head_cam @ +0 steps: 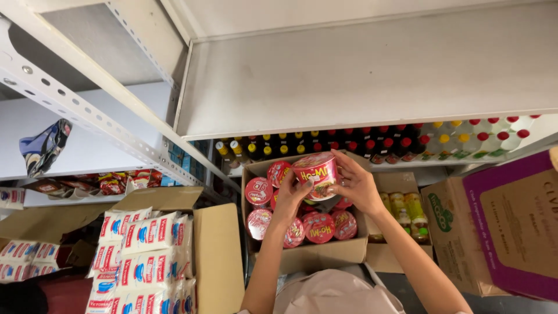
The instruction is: The person sits on the floor and wipes instant noodle cups with a cloth before placing them onto white metal shelves. They handle yellow Lucky Me! cups and red Ho-Mi cups, stacking them neatly on the shelf.
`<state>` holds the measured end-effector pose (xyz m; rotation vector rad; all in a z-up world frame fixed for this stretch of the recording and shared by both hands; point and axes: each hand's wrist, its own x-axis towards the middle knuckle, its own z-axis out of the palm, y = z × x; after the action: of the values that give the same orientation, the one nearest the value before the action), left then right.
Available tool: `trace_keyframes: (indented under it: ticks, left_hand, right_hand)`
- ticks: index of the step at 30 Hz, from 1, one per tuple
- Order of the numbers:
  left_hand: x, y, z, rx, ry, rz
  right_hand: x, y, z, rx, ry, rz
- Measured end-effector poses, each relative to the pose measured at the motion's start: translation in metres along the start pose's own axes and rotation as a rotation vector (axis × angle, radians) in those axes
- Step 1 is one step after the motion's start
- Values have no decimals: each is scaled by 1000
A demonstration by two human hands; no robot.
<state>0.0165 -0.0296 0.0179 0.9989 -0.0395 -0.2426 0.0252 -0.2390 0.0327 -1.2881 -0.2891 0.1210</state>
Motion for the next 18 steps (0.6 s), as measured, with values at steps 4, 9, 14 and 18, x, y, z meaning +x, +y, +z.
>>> trace_keyframes:
  ticks: [4,9,14,18]
  left_hand:
    - [12,3,21,-3,-43,26]
    - [36,14,62,144,-119,42]
    - [48,35,100,220,-154,87]
    - [50,51,133,183,-176,222]
  right_hand:
    - [3,-31,-27,-155,50,40]
    - [13,-71,-63,-139,34,12]
    - [14,-105,-84,-124,10,-118]
    - [14,-130,-96,-177,70,-135]
